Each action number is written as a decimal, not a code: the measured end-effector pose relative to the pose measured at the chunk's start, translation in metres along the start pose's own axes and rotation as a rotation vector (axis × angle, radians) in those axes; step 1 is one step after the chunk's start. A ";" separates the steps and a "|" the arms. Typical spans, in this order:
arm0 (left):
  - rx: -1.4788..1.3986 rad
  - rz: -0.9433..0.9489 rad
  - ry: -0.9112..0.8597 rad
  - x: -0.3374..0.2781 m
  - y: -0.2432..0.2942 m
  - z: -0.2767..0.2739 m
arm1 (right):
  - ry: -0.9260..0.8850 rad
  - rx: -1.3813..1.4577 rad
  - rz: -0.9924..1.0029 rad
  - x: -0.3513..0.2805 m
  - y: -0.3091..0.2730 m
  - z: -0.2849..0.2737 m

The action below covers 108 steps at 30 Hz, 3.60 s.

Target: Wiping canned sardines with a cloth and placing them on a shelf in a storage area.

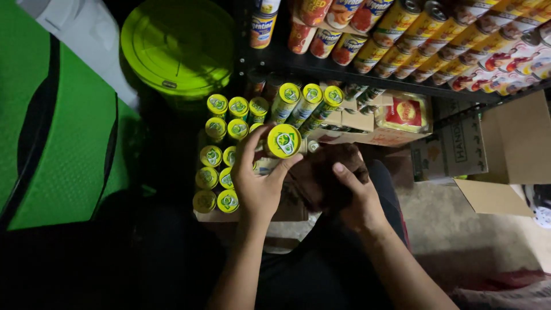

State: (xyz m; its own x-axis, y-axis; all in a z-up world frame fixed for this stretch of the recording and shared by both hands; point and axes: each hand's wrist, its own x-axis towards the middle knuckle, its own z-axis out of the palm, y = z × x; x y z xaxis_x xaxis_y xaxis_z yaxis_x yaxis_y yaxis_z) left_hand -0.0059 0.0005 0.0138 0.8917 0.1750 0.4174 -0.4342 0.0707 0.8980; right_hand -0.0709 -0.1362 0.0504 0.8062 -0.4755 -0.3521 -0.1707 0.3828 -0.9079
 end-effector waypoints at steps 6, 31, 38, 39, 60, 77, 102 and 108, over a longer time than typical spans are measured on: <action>-0.447 -0.458 -0.201 0.010 0.005 -0.008 | -0.068 -0.011 -0.157 0.022 0.014 -0.029; -0.730 -1.237 -0.174 -0.022 -0.062 0.005 | -0.233 -0.303 -0.182 0.003 0.000 -0.003; -0.523 -1.178 -0.155 -0.034 -0.109 0.013 | -0.205 -0.377 -0.160 -0.010 0.000 0.007; -0.406 -1.203 -0.154 -0.034 -0.090 0.013 | -0.289 -0.274 -0.065 -0.005 0.003 0.000; 0.141 0.125 -0.011 0.257 0.132 0.164 | -0.043 -0.248 -0.792 0.075 -0.315 0.134; 0.434 0.195 -0.131 0.238 0.097 0.168 | -0.286 0.025 -0.867 0.158 -0.312 0.153; 0.300 0.310 -0.167 0.166 0.072 0.118 | -0.088 -0.202 -0.954 0.117 -0.224 0.097; 0.434 0.104 -0.163 0.074 0.035 0.071 | -0.213 -0.114 -0.359 0.097 -0.073 0.027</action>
State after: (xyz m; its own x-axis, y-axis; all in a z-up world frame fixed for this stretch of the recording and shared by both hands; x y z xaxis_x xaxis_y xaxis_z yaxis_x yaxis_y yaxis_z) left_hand 0.0544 -0.0537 0.0857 0.8698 0.0004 0.4934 -0.4598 -0.3623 0.8108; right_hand 0.0354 -0.1887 0.0893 0.9229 -0.3835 0.0347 0.0900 0.1273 -0.9878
